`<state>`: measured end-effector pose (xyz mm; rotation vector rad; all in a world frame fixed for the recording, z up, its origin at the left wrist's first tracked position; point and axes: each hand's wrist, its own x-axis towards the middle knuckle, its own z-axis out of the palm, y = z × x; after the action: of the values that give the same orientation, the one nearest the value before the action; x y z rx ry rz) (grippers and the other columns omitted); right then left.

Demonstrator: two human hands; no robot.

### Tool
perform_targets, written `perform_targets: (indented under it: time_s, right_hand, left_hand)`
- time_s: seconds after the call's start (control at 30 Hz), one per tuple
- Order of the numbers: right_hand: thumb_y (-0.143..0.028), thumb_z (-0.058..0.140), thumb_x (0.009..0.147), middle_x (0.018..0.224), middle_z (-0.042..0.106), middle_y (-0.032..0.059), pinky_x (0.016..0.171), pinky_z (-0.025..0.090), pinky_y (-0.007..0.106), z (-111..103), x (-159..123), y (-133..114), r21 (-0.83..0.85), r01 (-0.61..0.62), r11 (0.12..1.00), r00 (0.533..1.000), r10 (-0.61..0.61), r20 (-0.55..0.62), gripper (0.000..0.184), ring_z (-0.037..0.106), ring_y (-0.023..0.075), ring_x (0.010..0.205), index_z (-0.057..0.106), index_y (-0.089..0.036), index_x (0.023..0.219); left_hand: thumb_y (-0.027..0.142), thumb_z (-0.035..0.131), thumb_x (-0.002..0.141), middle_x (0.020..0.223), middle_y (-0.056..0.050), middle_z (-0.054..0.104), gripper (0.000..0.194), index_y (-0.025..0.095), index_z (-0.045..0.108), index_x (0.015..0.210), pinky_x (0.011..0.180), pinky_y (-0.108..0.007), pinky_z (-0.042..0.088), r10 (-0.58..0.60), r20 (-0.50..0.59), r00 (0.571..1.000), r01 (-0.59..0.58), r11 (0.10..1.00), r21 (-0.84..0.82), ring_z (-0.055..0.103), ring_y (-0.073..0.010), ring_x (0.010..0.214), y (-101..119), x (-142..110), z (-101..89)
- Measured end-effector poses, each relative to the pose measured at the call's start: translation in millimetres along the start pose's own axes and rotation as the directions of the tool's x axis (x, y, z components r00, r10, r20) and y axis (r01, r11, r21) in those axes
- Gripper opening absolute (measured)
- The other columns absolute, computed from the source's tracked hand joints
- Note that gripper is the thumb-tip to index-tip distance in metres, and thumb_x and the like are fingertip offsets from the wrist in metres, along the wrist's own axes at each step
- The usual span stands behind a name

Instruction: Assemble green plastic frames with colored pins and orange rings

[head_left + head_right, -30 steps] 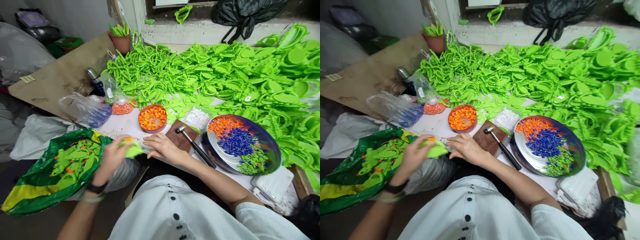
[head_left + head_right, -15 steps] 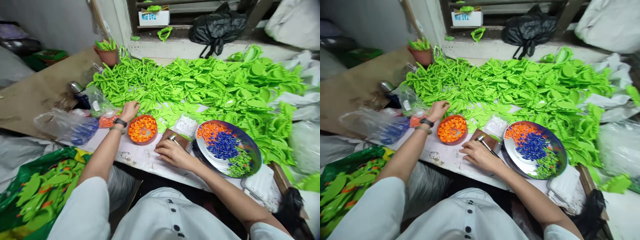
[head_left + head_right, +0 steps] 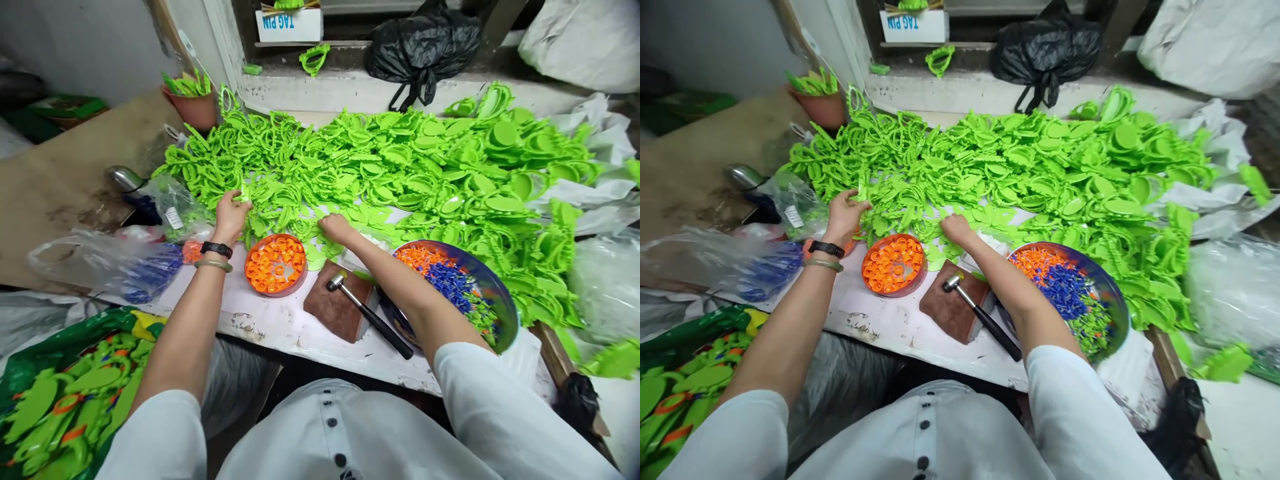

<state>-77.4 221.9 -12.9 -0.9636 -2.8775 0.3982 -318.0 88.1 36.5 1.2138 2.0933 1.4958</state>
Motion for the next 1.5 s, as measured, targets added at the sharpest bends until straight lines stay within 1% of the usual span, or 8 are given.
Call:
perform_targets:
  time_s: [0.17,0.3,0.4,0.53,0.67,0.93,1.23,1.5]
  right_hand:
    - [-0.016,0.047,0.095,0.1,0.073,0.0165,0.083,0.048,0.029,0,-3,12,0.105,-0.024,0.994,0.998,0.031,-0.063,0.027,0.066,0.0218,0.093,0.072,-0.007,0.097]
    - [-0.033,0.044,0.099,0.088,0.072,0.0081,0.075,0.05,0.029,-3,-57,7,0.359,0.145,0.922,0.96,-0.043,-0.277,0.033,0.064,0.0183,0.082,0.072,-0.014,0.101]
    - [-0.028,0.049,0.096,0.09,0.071,0.0095,0.083,0.051,0.036,-6,-109,-13,0.347,0.328,0.879,0.9,-0.179,-0.398,0.03,0.063,0.0212,0.087,0.073,-0.018,0.111]
    - [-0.026,0.053,0.094,0.115,0.068,0.0126,0.092,0.052,0.038,-14,-158,-35,0.532,0.331,0.78,0.939,-0.217,-0.267,0.035,0.063,0.0224,0.106,0.067,-0.019,0.126]
    - [-0.035,0.064,0.088,0.11,0.068,0.0097,0.082,0.054,0.034,-10,-174,-45,0.763,0.148,0.63,0.983,-0.009,-0.184,0.034,0.066,0.0197,0.093,0.069,-0.019,0.117]
    - [-0.033,0.083,0.065,0.08,0.066,-0.001,0.07,0.052,0.026,2,-176,-59,0.996,-0.039,0.081,0.963,0.269,0.016,0.041,0.063,0.0124,0.072,0.063,-0.018,0.098]
    - [-0.033,0.086,0.058,0.066,0.061,-0.0033,0.052,0.045,0.02,-13,-182,-65,0.993,-0.111,-0.047,0.956,0.269,0.119,0.038,0.055,0.0093,0.059,0.057,-0.018,0.076]
    - [-0.033,0.086,0.058,0.07,0.062,-0.0032,0.051,0.045,0.02,-20,-185,-69,0.992,-0.12,-0.03,0.95,0.286,0.124,0.04,0.055,0.0094,0.061,0.058,-0.018,0.082]
  left_hand:
    - [0.016,0.058,0.086,0.094,-0.004,0.068,0.011,0.019,0.054,0.096,0.082,-0.032,0.052,-0.143,0.105,0.984,0.176,0.864,-0.471,0.065,-0.0157,0.087,21,-80,14.0]
    - [0.007,0.062,0.079,0.074,-0.001,0.065,0.011,0.016,0.057,0.085,0.071,-0.029,0.052,-0.369,0.483,0.794,0.587,0.257,-0.768,0.062,-0.0128,0.069,35,-135,54.1]
    - [0.009,0.064,0.081,0.077,-0.001,0.067,0.009,0.014,0.061,0.088,0.073,-0.027,0.052,-0.369,0.576,0.729,0.651,0.114,-0.751,0.063,-0.0114,0.069,41,-157,82.1]
    - [0.003,0.071,0.074,0.09,-0.001,0.07,0.029,0.016,0.061,0.098,0.08,-0.023,0.051,-0.316,0.555,0.769,0.622,0.17,-0.765,0.066,-0.0104,0.08,45,-177,100.1]
    - [0.009,0.069,0.079,0.095,-0.001,0.07,0.025,0.018,0.062,0.101,0.08,-0.022,0.051,-0.334,0.538,0.774,0.607,0.15,-0.781,0.067,-0.011,0.086,48,-195,104.7]
    - [0.027,0.071,0.084,0.133,-0.006,0.064,0.037,0.023,0.065,0.12,0.11,-0.034,0.042,-0.241,0.388,0.89,0.453,0.369,-0.812,0.057,-0.0201,0.127,52,-215,110.6]
    - [0.05,0.068,0.085,0.153,-0.008,0.048,0.058,0.027,0.057,0.138,0.12,-0.04,0.033,-0.083,0.221,0.972,0.215,0.697,-0.684,0.041,-0.0263,0.143,36,-226,118.9]
    - [0.05,0.07,0.083,0.146,-0.01,0.055,0.06,0.028,0.056,0.137,0.114,-0.038,0.041,-0.08,0.164,0.983,0.176,0.645,-0.744,0.051,-0.0247,0.136,44,-230,122.6]
